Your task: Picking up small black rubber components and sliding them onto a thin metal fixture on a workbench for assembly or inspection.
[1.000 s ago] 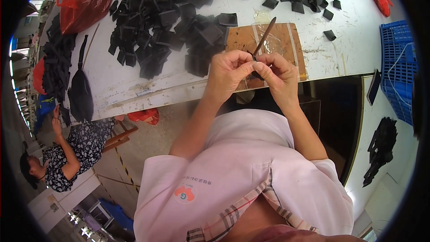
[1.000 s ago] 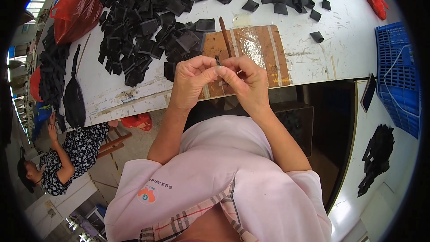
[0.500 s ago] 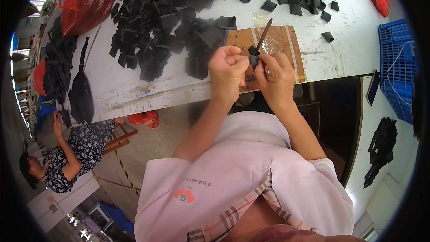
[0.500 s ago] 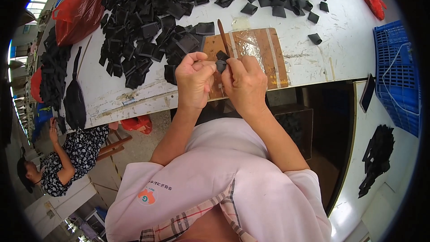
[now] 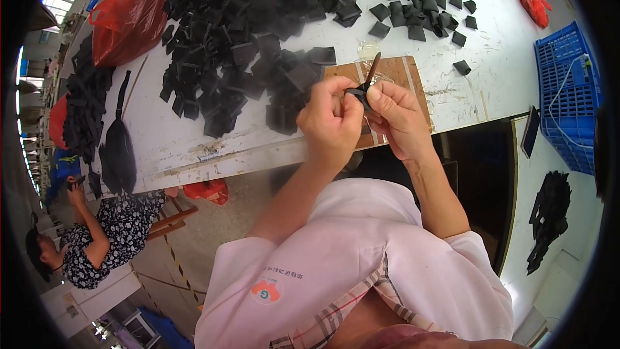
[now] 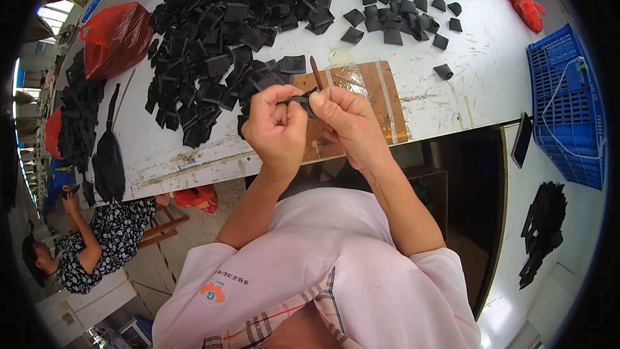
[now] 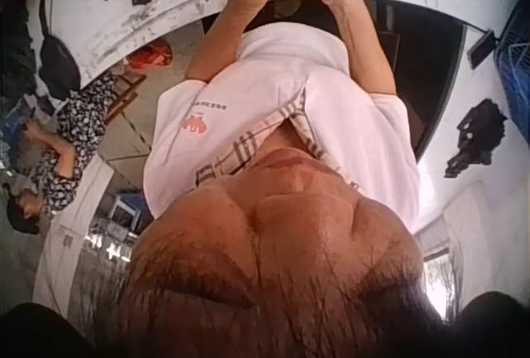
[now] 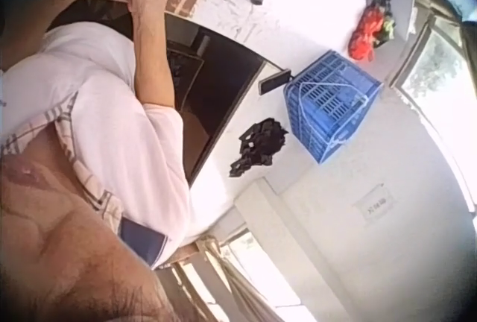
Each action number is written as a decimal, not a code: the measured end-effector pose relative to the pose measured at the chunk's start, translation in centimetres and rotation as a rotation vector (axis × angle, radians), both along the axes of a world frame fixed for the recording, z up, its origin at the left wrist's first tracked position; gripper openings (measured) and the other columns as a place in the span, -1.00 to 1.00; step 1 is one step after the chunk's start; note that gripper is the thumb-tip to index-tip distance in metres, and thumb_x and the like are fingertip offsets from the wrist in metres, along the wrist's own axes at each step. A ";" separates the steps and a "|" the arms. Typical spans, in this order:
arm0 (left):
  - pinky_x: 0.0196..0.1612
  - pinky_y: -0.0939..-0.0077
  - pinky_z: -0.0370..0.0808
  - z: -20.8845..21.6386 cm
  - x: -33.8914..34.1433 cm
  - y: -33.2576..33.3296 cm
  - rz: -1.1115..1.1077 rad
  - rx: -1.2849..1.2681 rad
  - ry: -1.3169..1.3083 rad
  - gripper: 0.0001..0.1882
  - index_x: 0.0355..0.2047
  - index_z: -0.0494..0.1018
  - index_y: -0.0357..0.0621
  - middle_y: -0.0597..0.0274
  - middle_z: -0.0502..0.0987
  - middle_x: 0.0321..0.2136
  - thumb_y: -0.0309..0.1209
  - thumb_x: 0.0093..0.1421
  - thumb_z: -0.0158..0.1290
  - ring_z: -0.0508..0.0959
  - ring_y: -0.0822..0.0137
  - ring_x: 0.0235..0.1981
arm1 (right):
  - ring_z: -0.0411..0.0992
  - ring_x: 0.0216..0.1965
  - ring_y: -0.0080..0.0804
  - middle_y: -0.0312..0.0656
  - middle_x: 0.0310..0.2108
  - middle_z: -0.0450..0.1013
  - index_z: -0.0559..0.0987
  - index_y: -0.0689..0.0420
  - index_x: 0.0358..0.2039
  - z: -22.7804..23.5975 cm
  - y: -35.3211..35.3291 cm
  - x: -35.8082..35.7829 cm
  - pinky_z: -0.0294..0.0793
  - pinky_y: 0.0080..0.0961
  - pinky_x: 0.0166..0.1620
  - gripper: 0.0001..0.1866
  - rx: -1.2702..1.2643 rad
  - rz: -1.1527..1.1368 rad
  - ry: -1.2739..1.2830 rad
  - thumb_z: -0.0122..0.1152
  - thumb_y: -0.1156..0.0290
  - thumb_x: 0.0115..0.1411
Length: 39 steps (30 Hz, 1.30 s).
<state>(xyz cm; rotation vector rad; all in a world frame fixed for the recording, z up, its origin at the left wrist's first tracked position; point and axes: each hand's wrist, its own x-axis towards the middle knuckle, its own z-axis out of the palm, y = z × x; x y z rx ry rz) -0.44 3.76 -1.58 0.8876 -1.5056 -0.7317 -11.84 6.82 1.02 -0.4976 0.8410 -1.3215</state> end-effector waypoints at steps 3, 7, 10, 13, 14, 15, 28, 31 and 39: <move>-0.72 0.74 0.25 3.8 0.7 -1.8 -0.280 0.500 0.465 -0.76 -0.28 0.28 -0.26 0.15 0.44 -0.54 -0.63 -0.02 -0.06 0.31 0.55 -0.80 | 0.08 -0.69 -0.82 -0.49 -0.70 0.23 0.46 0.11 -0.59 2.3 -1.3 -1.7 0.00 -0.83 -0.65 -0.73 -0.101 -0.025 0.473 0.09 0.19 0.09; -0.81 0.78 -0.02 5.8 1.6 -4.2 -1.129 1.026 1.125 -0.72 -0.22 0.24 -0.26 0.18 0.40 -0.58 -0.68 0.00 -0.17 0.12 0.65 -0.90 | 0.06 -0.69 -0.80 -0.50 -0.72 0.21 0.45 0.12 -0.59 3.9 -4.7 -3.3 -0.01 -0.83 -0.65 -0.72 -0.220 0.132 0.401 0.08 0.19 0.10; -0.79 0.77 0.01 3.3 1.5 -4.6 -0.851 1.111 0.925 -0.77 -0.24 0.26 -0.26 0.28 0.35 -0.64 -0.65 0.04 -0.12 0.10 0.65 -0.88 | 0.04 -0.68 -0.78 -0.49 -0.71 0.17 0.40 0.10 -0.62 0.2 -4.7 -3.6 -0.01 -0.82 -0.65 -0.70 -0.158 0.237 0.289 0.04 0.19 0.13; -0.78 0.77 -0.01 3.0 1.0 -3.7 -0.763 0.942 0.840 -0.80 -0.27 0.27 -0.26 0.29 0.35 -0.63 -0.61 0.05 -0.07 0.10 0.63 -0.87 | 0.08 -0.66 -0.75 -0.48 -0.70 0.17 0.39 0.12 -0.61 0.1 -4.0 -3.4 0.03 -0.80 -0.63 -0.70 -0.184 0.203 0.303 0.00 0.20 0.15; -0.68 0.80 0.17 2.6 1.2 -3.6 -0.716 0.835 0.720 -0.76 -0.21 0.27 -0.30 0.25 0.40 -0.55 -0.58 0.07 -0.06 0.26 0.61 -0.74 | 0.11 -0.65 -0.73 -0.46 -0.70 0.19 0.40 0.15 -0.60 0.2 -3.8 -3.4 0.08 -0.79 -0.62 -0.69 -0.192 0.162 0.382 -0.02 0.21 0.16; -0.68 0.80 0.17 2.7 0.8 -3.6 -0.721 0.835 0.716 -0.76 -0.21 0.27 -0.30 0.25 0.40 -0.55 -0.58 0.07 -0.06 0.26 0.61 -0.74 | 0.11 -0.65 -0.73 -0.46 -0.70 0.19 0.40 0.15 -0.60 0.2 -3.7 -3.2 0.08 -0.79 -0.62 -0.69 -0.194 0.157 0.382 -0.02 0.21 0.16; -0.37 0.71 0.37 4.3 0.0 -4.1 -0.398 0.056 0.046 -0.87 -0.38 0.45 -0.28 0.23 0.43 -0.46 -0.63 0.03 -0.03 0.43 0.50 -0.47 | 0.25 -0.65 -0.56 -0.28 -0.63 0.31 0.49 0.20 -0.51 4.0 -2.0 -2.0 0.24 -0.65 -0.59 -0.77 -0.528 -0.290 1.194 0.32 0.40 -0.18; -0.41 0.70 0.35 4.2 0.3 -4.9 -0.452 0.068 0.088 -0.86 -0.37 0.44 -0.27 0.23 0.42 -0.47 -0.64 0.04 -0.06 0.42 0.49 -0.49 | 0.22 -0.67 -0.57 -0.28 -0.65 0.30 0.46 0.21 -0.56 3.9 -2.4 -1.9 0.22 -0.65 -0.60 -0.80 -0.514 -0.259 1.189 0.32 0.44 -0.18; -0.38 0.69 0.36 3.4 -0.5 -3.6 -0.478 0.096 0.266 -0.83 -0.33 0.45 -0.26 0.22 0.42 -0.43 -0.61 0.04 -0.05 0.43 0.47 -0.45 | 0.22 -0.67 -0.58 -0.28 -0.68 0.31 0.37 0.21 -0.65 0.1 -2.5 -1.1 0.19 -0.66 -0.61 -0.78 -0.560 -0.394 1.002 0.27 0.48 -0.11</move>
